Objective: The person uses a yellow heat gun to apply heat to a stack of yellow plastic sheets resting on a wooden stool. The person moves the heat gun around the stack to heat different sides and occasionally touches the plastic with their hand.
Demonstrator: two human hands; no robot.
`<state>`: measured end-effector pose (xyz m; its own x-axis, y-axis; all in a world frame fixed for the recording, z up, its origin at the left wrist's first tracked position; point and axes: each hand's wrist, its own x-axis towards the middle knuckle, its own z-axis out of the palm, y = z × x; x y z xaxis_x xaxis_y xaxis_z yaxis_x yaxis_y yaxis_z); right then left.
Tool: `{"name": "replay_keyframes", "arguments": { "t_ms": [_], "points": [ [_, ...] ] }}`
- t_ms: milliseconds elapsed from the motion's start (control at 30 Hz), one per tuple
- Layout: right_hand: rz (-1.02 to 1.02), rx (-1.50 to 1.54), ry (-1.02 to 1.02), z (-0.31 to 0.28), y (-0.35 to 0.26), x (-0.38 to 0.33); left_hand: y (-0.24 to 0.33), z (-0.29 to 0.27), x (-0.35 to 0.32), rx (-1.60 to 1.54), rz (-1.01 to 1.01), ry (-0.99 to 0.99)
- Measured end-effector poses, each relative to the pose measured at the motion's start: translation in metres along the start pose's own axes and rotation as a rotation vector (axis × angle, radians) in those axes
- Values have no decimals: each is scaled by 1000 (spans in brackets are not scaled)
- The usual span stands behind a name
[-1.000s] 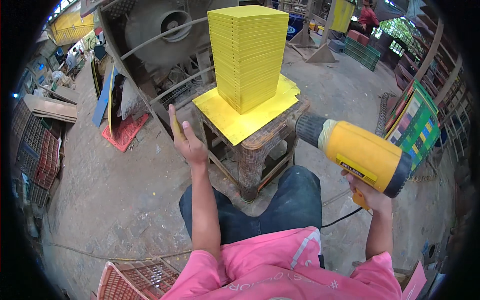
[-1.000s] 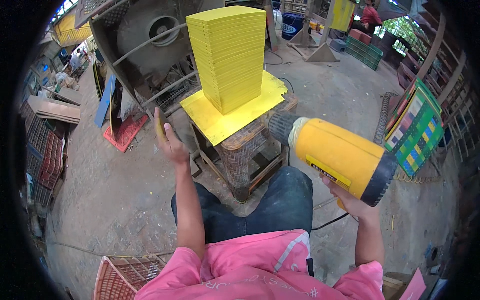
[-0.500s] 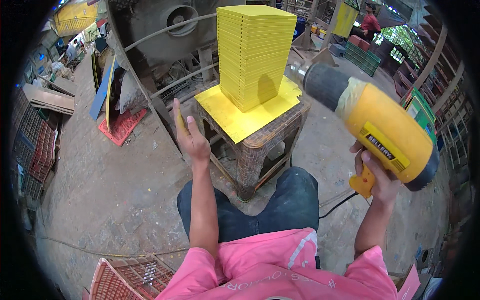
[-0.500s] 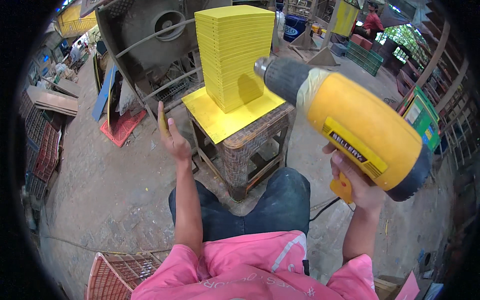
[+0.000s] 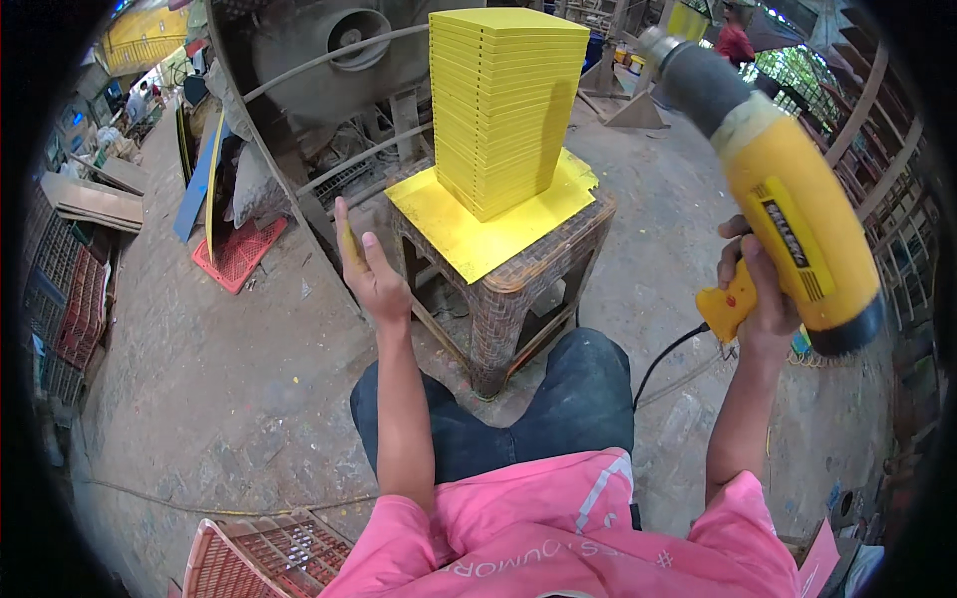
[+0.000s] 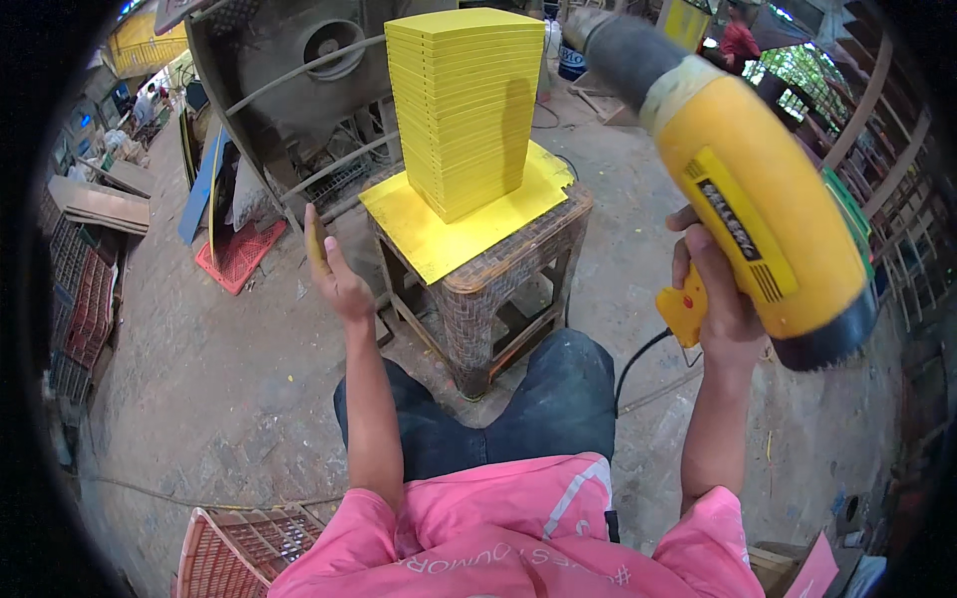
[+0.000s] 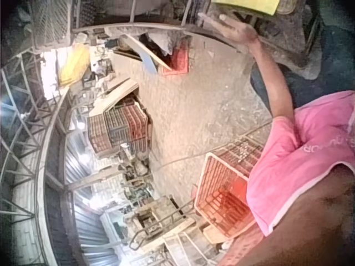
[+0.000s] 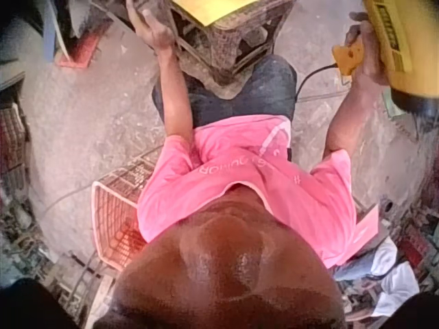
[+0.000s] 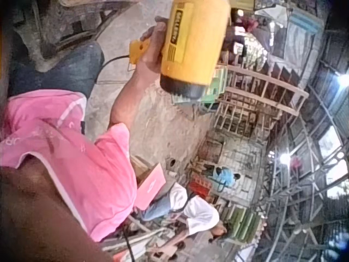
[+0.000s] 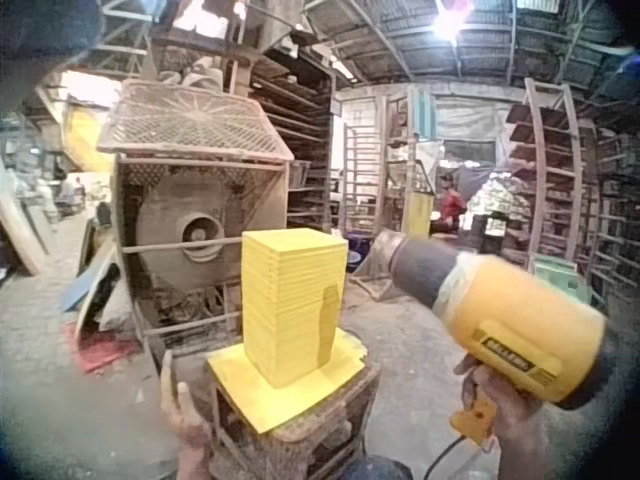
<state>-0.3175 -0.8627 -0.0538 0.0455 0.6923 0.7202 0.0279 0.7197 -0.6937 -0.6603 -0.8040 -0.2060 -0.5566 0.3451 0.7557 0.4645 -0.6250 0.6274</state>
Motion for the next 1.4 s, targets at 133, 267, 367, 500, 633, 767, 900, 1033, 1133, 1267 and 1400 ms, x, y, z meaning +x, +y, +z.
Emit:
{"name": "replay_keyframes", "arguments": {
  "t_ms": [133, 267, 367, 500, 633, 767, 900, 1033, 1133, 1267, 1400],
  "points": [
    [259, -143, -110, -17, 13, -12, -8, -2, -1, -29, -11, -3],
    [438, -247, -183, -33, 22, -28, -9, -4, 0, -63, -20, 22],
    [547, -286, -260, -49, 24, -37, -11, -4, 0, -68, -17, 27],
    [657, -317, -323, -67, 21, -47, -9, -3, -1, -67, -27, 9],
    [707, -392, -300, -79, 11, -48, -3, 0, -1, -18, -30, -13],
    [592, -280, -141, -74, 9, -39, 3, 6, -3, 28, -16, -36],
    [491, -136, -49, -66, 4, -25, 7, 9, -4, 40, -12, -55],
    [381, -46, 33, -63, 6, -16, 4, 12, -6, 16, -6, -59],
    [319, 23, 77, -58, 1, -8, 5, 11, -6, 12, -16, -54],
    [161, 70, 106, -56, 1, -1, 1, 8, -5, -36, -36, -57],
    [62, -60, 104, -44, -7, -2, 4, 11, -5, -14, -29, -64]
  ]
}}
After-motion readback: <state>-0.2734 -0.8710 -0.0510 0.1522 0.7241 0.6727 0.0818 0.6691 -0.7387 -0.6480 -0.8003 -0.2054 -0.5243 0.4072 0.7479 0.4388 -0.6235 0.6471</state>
